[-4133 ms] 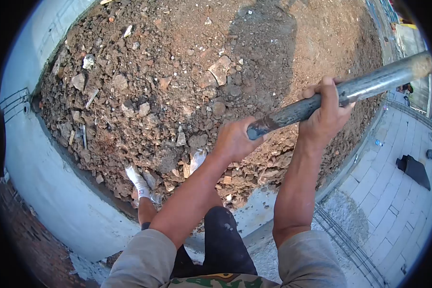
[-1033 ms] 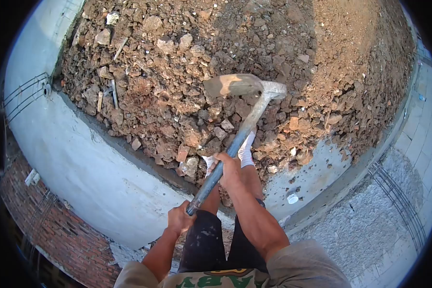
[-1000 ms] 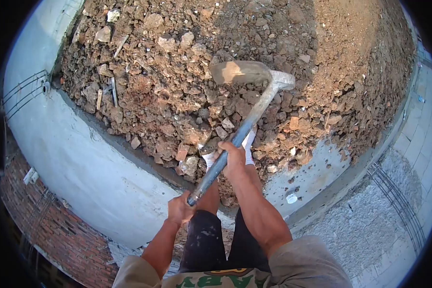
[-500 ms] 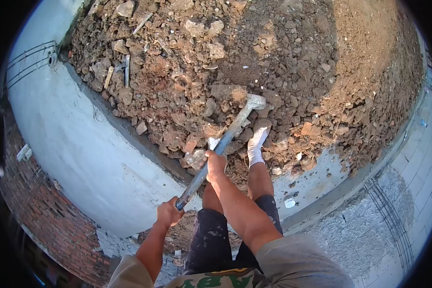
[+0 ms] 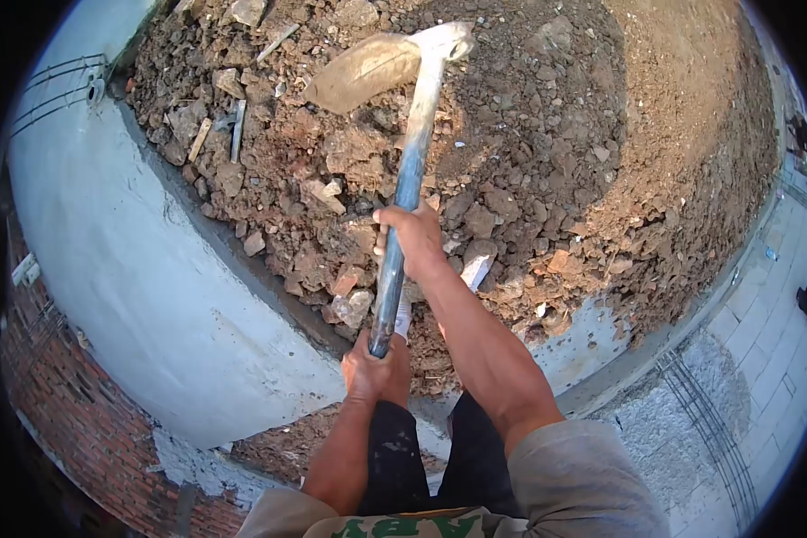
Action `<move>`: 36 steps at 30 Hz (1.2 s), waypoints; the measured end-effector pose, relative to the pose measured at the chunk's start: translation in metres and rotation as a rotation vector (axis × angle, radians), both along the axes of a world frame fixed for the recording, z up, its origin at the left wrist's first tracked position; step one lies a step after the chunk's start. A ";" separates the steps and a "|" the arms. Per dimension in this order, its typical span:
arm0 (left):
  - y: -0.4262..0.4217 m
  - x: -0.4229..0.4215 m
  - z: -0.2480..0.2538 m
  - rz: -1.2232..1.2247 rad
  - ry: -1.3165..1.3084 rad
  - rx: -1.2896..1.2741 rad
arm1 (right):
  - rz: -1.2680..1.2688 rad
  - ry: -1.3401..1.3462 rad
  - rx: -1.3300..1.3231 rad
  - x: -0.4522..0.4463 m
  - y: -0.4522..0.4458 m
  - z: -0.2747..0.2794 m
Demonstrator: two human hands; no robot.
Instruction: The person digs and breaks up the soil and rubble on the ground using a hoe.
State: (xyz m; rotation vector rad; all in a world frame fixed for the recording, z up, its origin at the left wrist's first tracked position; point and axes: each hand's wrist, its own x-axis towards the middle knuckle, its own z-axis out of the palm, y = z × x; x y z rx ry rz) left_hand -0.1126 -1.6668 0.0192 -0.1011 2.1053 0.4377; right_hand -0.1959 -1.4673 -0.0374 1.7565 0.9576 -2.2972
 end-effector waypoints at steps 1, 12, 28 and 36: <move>0.024 -0.017 -0.015 0.014 0.047 0.079 | 0.004 0.083 0.059 -0.017 0.030 -0.003; -0.019 -0.125 -0.059 -0.486 -0.071 -0.082 | -0.175 -0.106 -0.009 -0.036 -0.007 -0.094; -0.208 0.023 0.064 -0.117 -0.150 -0.367 | 0.160 -0.176 -0.377 0.040 -0.245 -0.035; -0.095 -0.012 -0.012 0.084 -0.090 -0.011 | 0.076 -0.001 -0.018 -0.010 -0.100 -0.022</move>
